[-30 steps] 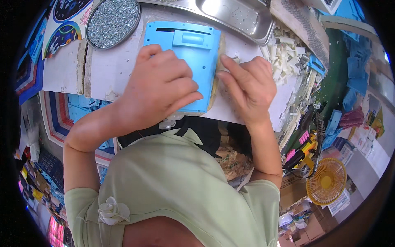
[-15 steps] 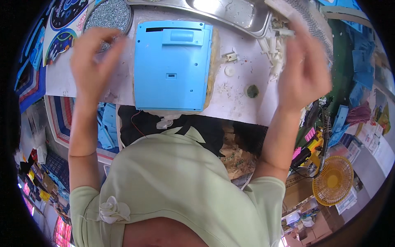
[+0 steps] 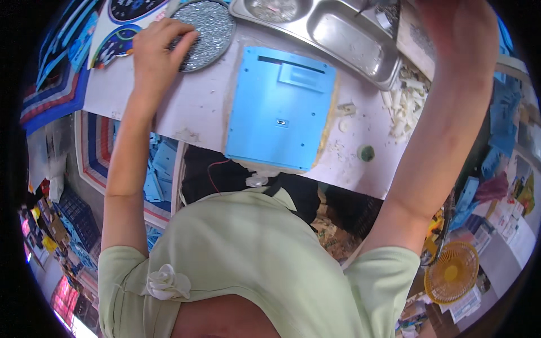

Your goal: Assembling a light-blue plastic electronic device by installing internal components, soldering wires, and screwing on the back panel.

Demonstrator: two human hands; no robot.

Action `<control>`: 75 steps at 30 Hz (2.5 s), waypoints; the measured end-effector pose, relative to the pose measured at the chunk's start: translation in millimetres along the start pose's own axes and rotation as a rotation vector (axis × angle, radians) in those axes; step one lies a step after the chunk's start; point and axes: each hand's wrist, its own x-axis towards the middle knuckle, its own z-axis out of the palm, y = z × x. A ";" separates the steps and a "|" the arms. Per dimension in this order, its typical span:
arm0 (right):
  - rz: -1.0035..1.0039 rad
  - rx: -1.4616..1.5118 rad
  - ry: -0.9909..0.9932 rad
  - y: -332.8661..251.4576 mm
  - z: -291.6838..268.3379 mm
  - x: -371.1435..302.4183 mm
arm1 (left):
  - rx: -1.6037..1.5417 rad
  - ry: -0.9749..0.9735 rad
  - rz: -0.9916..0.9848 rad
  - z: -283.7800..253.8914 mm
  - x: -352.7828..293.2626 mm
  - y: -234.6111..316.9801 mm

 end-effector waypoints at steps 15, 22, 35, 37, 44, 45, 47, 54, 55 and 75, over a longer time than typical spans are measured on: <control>0.024 0.191 0.031 -36.3 81.0 -124.8 | -0.559 -0.159 0.251 -41.2 -19.4 148.2; 0.023 0.135 0.015 -27.7 83.1 -125.3 | -0.577 -0.170 0.248 -34.8 -21.9 146.9; -0.042 0.115 0.122 5.3 71.3 -123.3 | -0.043 -0.092 -0.019 0.2 1.6 4.7; -0.054 0.123 0.142 4.4 70.0 -130.7 | -0.197 -0.068 -0.096 -1.0 1.9 -0.9; 0.034 0.026 0.214 -25.6 76.0 -167.7 | 0.144 -0.128 0.075 13.4 18.0 -12.2; 0.042 0.016 0.201 -26.2 76.5 -171.9 | 0.152 -0.144 0.082 11.2 14.1 -17.9; 0.068 0.061 0.191 -25.1 76.8 -184.2 | 0.162 -0.174 0.102 11.9 13.1 -27.2; 0.077 0.102 0.227 -16.4 82.4 -203.6 | -0.183 -0.109 0.080 0.7 16.8 12.1; 0.073 0.098 0.222 -14.3 82.6 -203.9 | -0.261 -0.111 0.054 -1.5 10.7 31.7; -0.136 0.111 0.014 -1.8 70.4 -173.0 | -0.742 -0.351 0.163 -9.8 -35.0 135.5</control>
